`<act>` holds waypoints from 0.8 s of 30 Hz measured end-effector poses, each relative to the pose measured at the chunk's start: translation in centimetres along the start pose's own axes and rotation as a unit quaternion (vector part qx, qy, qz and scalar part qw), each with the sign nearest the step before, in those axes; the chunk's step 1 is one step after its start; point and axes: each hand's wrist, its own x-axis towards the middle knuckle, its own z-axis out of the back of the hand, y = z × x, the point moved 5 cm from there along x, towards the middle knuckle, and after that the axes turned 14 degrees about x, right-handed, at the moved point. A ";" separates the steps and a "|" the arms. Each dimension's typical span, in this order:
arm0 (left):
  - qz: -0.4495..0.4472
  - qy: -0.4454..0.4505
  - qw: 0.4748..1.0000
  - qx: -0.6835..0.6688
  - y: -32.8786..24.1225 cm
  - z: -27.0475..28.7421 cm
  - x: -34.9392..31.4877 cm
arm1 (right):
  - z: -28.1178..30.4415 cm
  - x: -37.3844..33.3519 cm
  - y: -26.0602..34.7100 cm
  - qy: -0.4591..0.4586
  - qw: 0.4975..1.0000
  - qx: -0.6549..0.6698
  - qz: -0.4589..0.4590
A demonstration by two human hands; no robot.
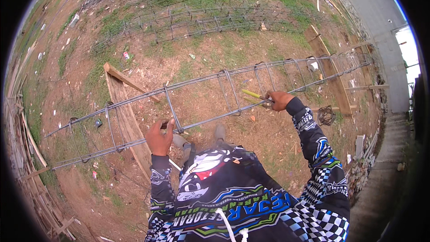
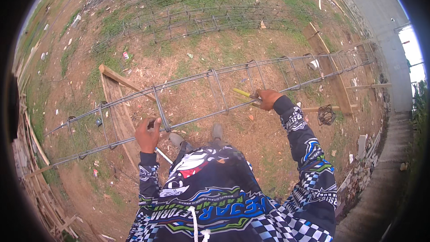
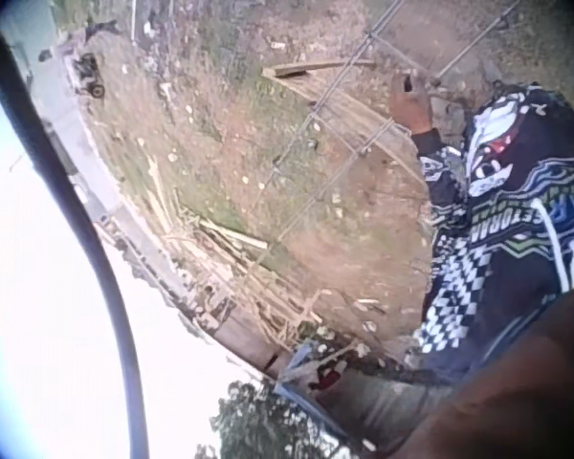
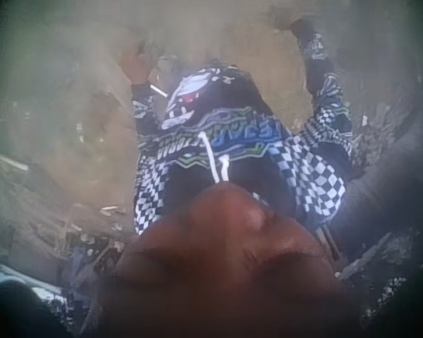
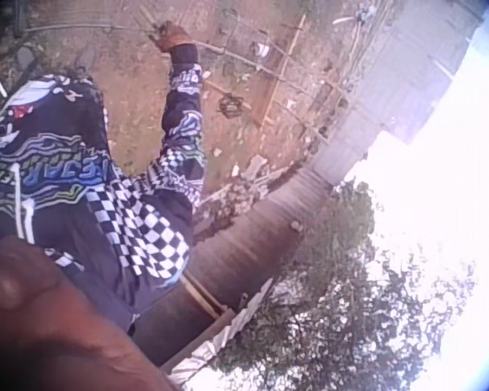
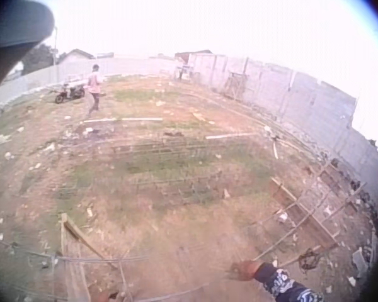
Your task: The person uses pliers to twist wire ties and secure a metal rebar cage structure on a wooden support frame. They repeatedly position the cage, clamp the wire, and twist it to fasten the joints while working in an outdoor yard.
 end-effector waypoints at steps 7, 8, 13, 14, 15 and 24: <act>0.213 -0.239 0.937 -0.141 -1.1 4.8 -7.7 | -0.5 -1.4 3.5 -0.178 0.968 -0.063 0.166; 0.232 -0.265 0.928 -0.121 -1.6 5.1 -9.7 | -0.1 -1.5 3.2 -0.196 0.957 -0.071 0.202; 0.344 -0.234 0.904 -0.097 -3.7 4.3 -20.5 | 2.1 4.0 7.7 -0.113 0.962 0.132 0.210; 0.363 -0.222 0.899 -0.102 -4.3 4.1 -22.0 | 2.2 6.0 8.5 -0.126 0.968 0.066 0.206; 0.351 -0.211 0.908 -0.093 -4.9 3.7 -22.8 | 1.4 8.8 9.0 -0.143 0.969 0.003 0.202; 0.365 -0.232 0.902 -0.016 -8.9 5.9 -31.8 | 2.1 3.8 14.4 -0.166 0.926 -0.061 0.333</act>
